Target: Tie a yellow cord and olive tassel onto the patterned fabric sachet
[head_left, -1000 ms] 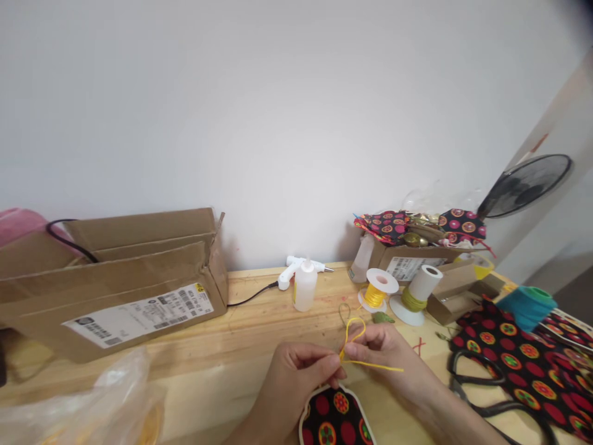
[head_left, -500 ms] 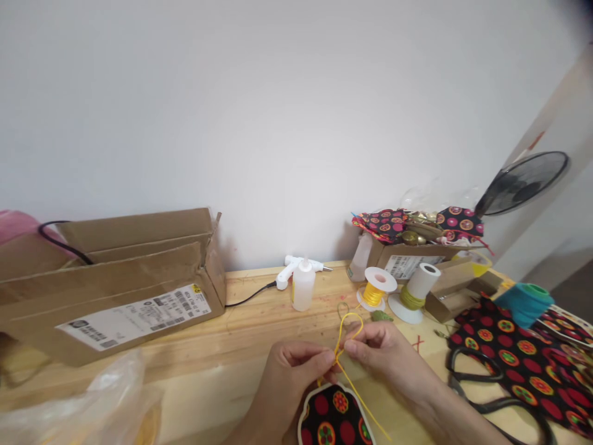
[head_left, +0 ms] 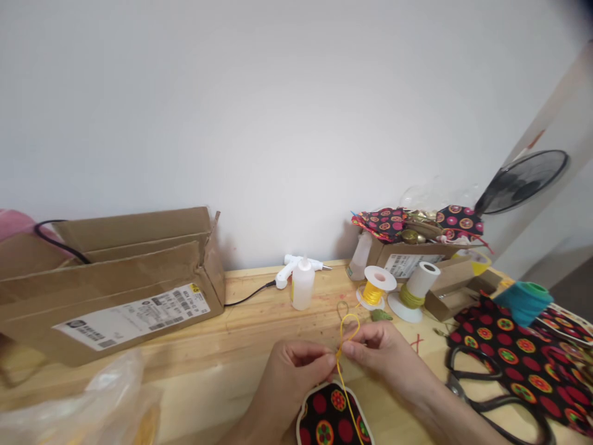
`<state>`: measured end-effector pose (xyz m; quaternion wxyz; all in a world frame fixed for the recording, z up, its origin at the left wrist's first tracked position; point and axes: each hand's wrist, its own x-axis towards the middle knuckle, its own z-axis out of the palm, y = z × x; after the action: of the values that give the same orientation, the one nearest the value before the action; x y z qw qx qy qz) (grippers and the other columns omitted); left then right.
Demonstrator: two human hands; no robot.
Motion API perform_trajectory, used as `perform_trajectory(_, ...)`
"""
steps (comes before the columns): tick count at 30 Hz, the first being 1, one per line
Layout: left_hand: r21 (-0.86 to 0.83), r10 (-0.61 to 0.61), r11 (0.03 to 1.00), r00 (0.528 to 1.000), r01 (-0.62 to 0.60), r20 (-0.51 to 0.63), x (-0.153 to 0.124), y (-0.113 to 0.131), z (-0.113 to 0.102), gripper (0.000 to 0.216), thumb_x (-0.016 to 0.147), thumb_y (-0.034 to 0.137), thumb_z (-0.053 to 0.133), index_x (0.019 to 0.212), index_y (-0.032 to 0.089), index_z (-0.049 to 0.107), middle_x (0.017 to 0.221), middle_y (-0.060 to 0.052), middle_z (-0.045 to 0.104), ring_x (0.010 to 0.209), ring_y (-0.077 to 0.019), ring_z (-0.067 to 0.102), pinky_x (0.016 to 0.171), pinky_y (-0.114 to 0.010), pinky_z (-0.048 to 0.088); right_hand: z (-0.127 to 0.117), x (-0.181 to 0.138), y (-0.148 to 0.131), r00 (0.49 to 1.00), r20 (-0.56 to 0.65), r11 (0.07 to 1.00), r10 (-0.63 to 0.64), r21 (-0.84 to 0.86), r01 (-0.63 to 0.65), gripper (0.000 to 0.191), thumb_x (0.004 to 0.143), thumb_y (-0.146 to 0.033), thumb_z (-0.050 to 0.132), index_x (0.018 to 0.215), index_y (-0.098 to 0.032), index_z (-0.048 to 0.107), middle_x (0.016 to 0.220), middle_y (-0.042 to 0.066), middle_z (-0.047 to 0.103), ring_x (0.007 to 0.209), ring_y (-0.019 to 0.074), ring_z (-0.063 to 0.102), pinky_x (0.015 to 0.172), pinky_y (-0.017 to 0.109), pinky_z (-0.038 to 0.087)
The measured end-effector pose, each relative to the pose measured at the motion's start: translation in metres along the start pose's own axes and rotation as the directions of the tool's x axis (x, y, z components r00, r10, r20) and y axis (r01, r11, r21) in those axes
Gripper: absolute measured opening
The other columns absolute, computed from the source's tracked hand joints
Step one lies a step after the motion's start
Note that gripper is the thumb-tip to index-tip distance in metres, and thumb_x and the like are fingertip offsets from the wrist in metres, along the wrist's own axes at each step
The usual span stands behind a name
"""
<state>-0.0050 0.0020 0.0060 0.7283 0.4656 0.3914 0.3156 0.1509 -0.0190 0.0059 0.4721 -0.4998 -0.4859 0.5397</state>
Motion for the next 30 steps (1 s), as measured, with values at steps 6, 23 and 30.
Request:
perform_trajectory(6, -0.052, -0.002, 0.999, 1.000, 0.002, -0.001, 0.001, 0.000, -0.001, 0.022, 0.060, 0.030, 0.066, 0.049, 0.011, 0.060, 0.042, 0.003, 0.051, 0.039, -0.0053, 0.037, 0.041, -0.019, 0.023, 0.000, 0.000, -0.004, 0.994, 0.095, 0.998, -0.046, 0.036, 0.043, 0.013, 0.061, -0.027, 0.071, 0.071, -0.019, 0.069, 0.067, -0.001, 0.062, 0.061, 0.0092, 0.052, 0.059, 0.020, 0.038)
perform_trajectory(23, 0.011, 0.015, 1.000, 0.999, -0.016, 0.032, 0.000, 0.001, 0.000, 0.018, 0.059, 0.027, 0.066, 0.051, 0.011, 0.065, 0.043, 0.002, 0.053, 0.040, -0.0051, 0.038, 0.042, -0.018, 0.024, 0.000, 0.000, -0.005, 0.980, 0.115, 0.972, -0.163, -0.151, 0.179, 0.013, 0.063, -0.027, 0.069, 0.061, -0.015, 0.064, 0.058, -0.002, 0.056, 0.055, 0.0092, 0.048, 0.052, 0.020, 0.036)
perform_trajectory(30, -0.138, 0.001, 0.990, 0.990, 0.019, 0.144, 0.004, -0.007, -0.008, 0.016, 0.064, 0.026, 0.064, 0.064, 0.011, 0.067, 0.052, -0.001, 0.058, 0.044, -0.0071, 0.045, 0.045, -0.020, 0.030, 0.002, -0.001, -0.011, 0.979, 0.139, 0.968, -0.150, -0.179, 0.174, 0.021, 0.069, -0.034, 0.062, 0.062, -0.015, 0.055, 0.058, -0.002, 0.053, 0.055, 0.0097, 0.047, 0.053, 0.020, 0.036)
